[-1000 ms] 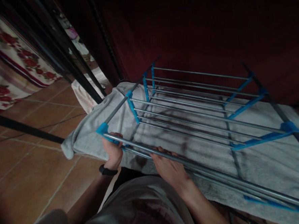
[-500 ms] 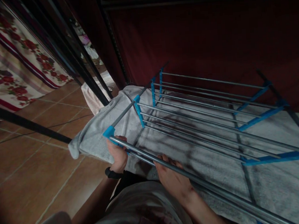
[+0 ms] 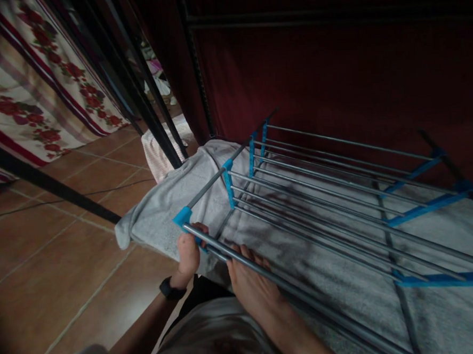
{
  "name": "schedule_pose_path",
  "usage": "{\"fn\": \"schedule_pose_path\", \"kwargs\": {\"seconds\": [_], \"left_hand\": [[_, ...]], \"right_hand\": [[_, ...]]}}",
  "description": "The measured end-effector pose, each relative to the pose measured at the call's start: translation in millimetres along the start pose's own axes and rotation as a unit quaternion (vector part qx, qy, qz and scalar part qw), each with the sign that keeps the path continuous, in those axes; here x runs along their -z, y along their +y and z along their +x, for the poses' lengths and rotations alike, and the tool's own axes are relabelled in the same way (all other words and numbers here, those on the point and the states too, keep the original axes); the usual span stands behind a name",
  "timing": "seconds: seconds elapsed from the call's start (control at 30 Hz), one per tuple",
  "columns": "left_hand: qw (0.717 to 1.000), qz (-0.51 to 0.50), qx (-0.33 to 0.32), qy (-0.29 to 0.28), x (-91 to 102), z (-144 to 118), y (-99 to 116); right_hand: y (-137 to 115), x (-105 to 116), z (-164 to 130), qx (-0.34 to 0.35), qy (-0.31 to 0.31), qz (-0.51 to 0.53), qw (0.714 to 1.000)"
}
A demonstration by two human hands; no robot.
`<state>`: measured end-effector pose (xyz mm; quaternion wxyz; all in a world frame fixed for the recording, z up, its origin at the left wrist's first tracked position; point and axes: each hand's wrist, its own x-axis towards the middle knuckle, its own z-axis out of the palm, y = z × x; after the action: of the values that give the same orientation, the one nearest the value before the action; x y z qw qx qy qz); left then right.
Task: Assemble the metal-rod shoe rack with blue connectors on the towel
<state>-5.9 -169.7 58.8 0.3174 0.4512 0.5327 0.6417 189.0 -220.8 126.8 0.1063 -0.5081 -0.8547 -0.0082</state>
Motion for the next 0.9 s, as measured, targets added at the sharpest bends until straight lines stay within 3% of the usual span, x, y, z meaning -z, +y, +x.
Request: {"fn": "schedule_pose_path", "kwargs": {"seconds": [0.13, 0.37, 0.47, 0.67, 0.8, 0.9], "left_hand": [[0.998, -0.024, -0.019, -0.057, 10.4, -0.7, -4.2], [0.998, -0.025, -0.014, -0.053, 2.9, 6.0, 18.3], [0.999, -0.008, -0.008, -0.050, -4.9, 11.3, 26.4], [0.999, 0.027, 0.019, 0.023, -15.2, 11.9, 24.4], [0.995, 0.050, 0.010, 0.091, -17.3, 12.6, 23.8], [0.993, 0.052, 0.001, 0.107, -19.2, 14.2, 23.9]], "right_hand": [[-3.4, -3.0, 13.9, -0.001, -0.012, 0.036, 0.999], [4.6, -5.9, 24.9, 0.004, -0.021, 0.084, 0.996], [1.1, -3.1, 31.0, -0.025, -0.059, 0.081, 0.995], [-23.3, 11.6, 52.9, -0.043, -0.123, 0.107, 0.986], [-38.0, 14.1, 69.2, -0.031, -0.129, 0.115, 0.984], [-41.3, 10.1, 74.2, -0.029, -0.126, 0.099, 0.987]]}}
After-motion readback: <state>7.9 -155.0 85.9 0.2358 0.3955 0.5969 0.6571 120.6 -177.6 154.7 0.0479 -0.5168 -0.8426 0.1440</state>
